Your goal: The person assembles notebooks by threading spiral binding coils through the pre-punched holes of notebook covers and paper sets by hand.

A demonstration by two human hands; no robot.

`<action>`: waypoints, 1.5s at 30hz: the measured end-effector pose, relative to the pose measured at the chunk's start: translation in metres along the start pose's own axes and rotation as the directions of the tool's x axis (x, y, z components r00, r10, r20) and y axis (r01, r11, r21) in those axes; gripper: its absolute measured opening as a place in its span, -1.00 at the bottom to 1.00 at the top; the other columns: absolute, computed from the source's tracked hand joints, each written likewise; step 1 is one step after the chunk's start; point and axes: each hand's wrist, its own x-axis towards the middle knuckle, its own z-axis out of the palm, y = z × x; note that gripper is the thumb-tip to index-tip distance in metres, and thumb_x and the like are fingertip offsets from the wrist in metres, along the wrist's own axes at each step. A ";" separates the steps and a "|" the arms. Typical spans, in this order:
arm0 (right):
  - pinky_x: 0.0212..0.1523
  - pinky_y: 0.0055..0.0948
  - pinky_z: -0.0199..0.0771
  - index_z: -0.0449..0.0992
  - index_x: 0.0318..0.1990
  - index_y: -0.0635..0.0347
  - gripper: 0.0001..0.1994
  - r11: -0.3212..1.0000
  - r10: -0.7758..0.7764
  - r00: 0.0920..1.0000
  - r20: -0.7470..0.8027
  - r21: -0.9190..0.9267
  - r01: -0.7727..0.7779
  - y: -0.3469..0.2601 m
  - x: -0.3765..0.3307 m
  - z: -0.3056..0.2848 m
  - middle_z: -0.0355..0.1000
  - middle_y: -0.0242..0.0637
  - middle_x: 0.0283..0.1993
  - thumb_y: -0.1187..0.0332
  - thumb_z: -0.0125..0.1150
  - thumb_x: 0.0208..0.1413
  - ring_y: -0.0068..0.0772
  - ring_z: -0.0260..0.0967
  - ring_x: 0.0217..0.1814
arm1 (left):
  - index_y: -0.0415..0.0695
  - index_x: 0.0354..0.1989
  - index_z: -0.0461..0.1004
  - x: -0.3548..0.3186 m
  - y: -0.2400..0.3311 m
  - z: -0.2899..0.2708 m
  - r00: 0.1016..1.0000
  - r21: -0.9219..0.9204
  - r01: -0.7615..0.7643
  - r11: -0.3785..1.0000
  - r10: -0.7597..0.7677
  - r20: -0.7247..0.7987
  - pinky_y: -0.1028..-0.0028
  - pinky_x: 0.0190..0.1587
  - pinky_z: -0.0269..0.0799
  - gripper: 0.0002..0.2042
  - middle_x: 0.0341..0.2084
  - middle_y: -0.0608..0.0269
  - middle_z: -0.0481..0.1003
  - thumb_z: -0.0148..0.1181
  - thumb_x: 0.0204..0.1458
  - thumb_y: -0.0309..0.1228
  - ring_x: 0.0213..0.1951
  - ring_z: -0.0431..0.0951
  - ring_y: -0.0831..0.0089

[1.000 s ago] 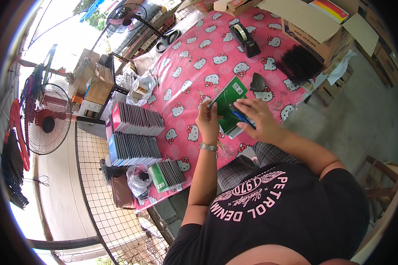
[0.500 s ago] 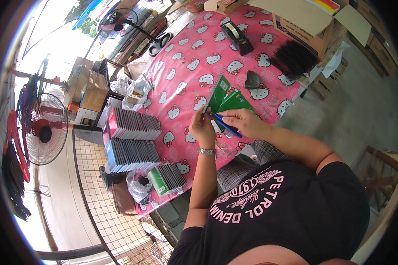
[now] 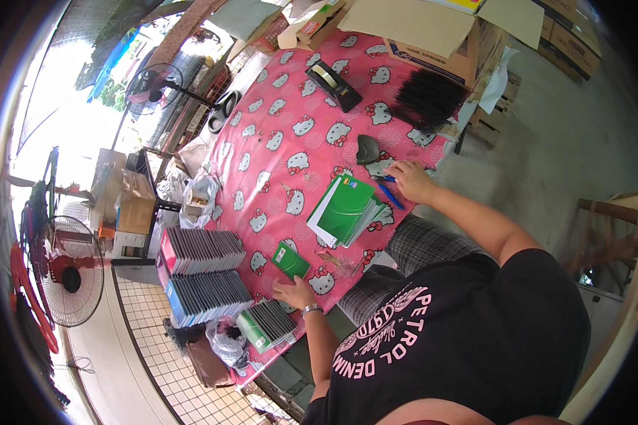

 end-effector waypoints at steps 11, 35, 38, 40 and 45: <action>-0.03 -0.17 0.49 0.51 -0.15 0.16 -0.78 0.764 0.378 0.923 -0.076 -0.538 -0.357 0.095 0.101 -0.030 0.43 -0.20 -0.11 0.38 0.22 0.01 -0.08 0.40 0.00 | -0.09 -0.04 0.48 -0.015 0.216 -0.049 0.319 -0.316 -0.844 0.434 0.878 0.356 0.21 -0.10 0.49 -0.64 -0.16 0.16 0.49 0.29 -0.07 -0.39 -0.09 0.50 0.16; 0.43 -0.36 -0.02 -0.07 0.43 0.46 -0.16 0.676 0.072 0.974 0.214 0.707 -0.206 -0.149 0.047 -0.030 0.02 0.14 0.47 -0.09 -0.02 0.27 -0.12 0.01 0.52 | -0.15 -0.24 0.43 0.056 0.231 -0.045 0.339 -0.321 -0.823 0.468 0.859 0.383 0.12 -0.06 0.28 -0.80 -0.32 0.15 0.54 0.14 0.07 -0.29 -0.20 0.56 0.15; 0.43 -0.34 0.01 -0.02 0.42 0.43 -0.15 0.659 -0.048 0.922 0.383 0.706 -0.259 -0.142 0.058 -0.062 0.11 0.17 0.42 -0.22 -0.19 0.32 -0.08 0.05 0.50 | -0.14 -0.21 0.44 0.064 0.223 -0.044 0.315 -0.348 -0.827 0.441 0.877 0.363 0.13 -0.05 0.26 -0.78 -0.34 0.16 0.54 0.15 0.09 -0.27 -0.20 0.56 0.15; 0.23 -0.37 0.31 0.28 0.34 0.26 -0.38 0.670 -0.109 0.912 0.395 0.707 -0.227 -0.116 0.062 -0.085 0.39 0.02 0.24 -0.07 -0.09 0.35 -0.25 0.39 0.23 | -0.13 -0.19 0.46 0.061 0.229 -0.052 0.264 -0.436 -0.790 0.431 0.881 0.392 0.13 -0.05 0.26 -0.78 -0.33 0.16 0.54 0.15 0.10 -0.26 -0.20 0.56 0.15; -0.08 -0.37 0.46 0.61 0.00 0.07 -0.73 0.801 -0.055 0.968 0.243 0.590 -0.102 -0.089 0.081 -0.101 0.50 -0.20 -0.06 0.26 0.25 0.18 -0.31 0.49 -0.08 | -0.13 -0.19 0.47 0.055 0.233 -0.053 0.226 -0.451 -0.805 0.385 0.903 0.367 0.14 -0.05 0.26 -0.77 -0.32 0.16 0.54 0.16 0.12 -0.25 -0.20 0.55 0.16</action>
